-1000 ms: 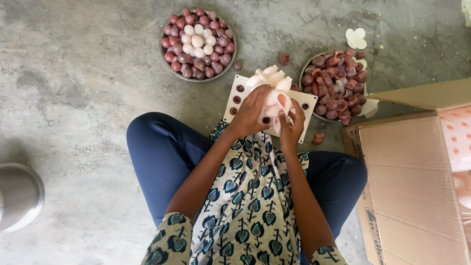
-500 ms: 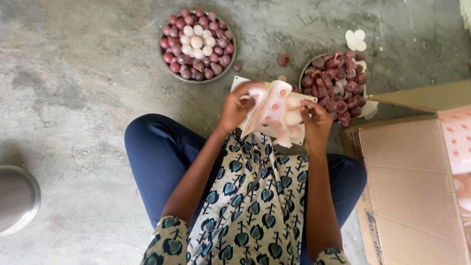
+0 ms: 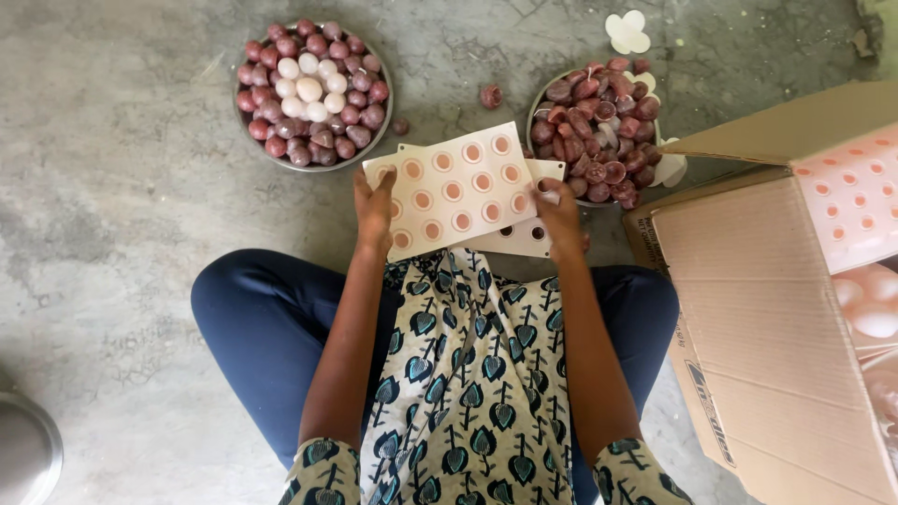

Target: The person sits on the floor and assembles small round candles by placing them into a white plastic mold. They then retrieve a pink plastic sheet from a nearby cardboard box and press it over the mold to secure the candles. The person repeats this process, handling the candles and molds by hand.

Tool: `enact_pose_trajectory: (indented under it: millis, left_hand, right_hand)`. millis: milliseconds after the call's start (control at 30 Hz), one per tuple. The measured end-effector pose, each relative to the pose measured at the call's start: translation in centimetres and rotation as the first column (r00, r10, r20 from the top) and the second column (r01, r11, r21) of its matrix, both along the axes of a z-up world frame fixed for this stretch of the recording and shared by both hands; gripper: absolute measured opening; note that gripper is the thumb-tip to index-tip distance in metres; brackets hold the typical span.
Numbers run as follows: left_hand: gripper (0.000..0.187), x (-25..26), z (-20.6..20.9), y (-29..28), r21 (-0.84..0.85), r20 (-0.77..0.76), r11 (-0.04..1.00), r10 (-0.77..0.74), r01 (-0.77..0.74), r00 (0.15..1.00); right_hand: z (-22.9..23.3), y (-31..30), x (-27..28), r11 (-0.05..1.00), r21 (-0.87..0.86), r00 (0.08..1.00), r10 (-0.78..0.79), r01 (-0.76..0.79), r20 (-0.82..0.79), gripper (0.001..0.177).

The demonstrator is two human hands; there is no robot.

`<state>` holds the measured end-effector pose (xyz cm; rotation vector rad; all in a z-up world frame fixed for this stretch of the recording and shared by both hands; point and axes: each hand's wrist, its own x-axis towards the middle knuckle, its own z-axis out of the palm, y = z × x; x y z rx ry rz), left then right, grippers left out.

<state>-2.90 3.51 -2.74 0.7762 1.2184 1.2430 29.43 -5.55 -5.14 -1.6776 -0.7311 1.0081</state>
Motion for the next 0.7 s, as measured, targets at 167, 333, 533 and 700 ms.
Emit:
enact_pose_trajectory:
  millis: [167, 333, 533, 700]
  left_hand:
    - [0.064, 0.1, -0.9, -0.7, 0.12, -0.069, 0.993, 0.006, 0.003, 0.998]
    - [0.084, 0.1, -1.1, -1.0, 0.155, 0.002, 0.988, -0.011, 0.011, 1.0]
    - [0.088, 0.4, 1.2, -1.4, 0.031, -0.352, 0.999, 0.019, -0.009, 0.936]
    - [0.08, 1.4, 2.4, -1.8, 0.086, -0.612, 0.996, 0.025, 0.035, 0.79]
  right_hand:
    - [0.7, -0.7, -3.8, 0.991, 0.054, 0.834, 0.073, -0.121, 0.546, 0.07]
    - [5.8, -1.8, -5.0, 0.99, -0.072, 0.783, 0.14, -0.121, 0.606, 0.072]
    - [10.3, -5.8, -10.4, 0.968, -0.229, 0.322, 0.251, -0.103, 0.913, 0.034]
    - [6.9, -6.5, -13.7, 0.452, -0.509, 0.337, 0.89, -0.732, 0.307, 0.053]
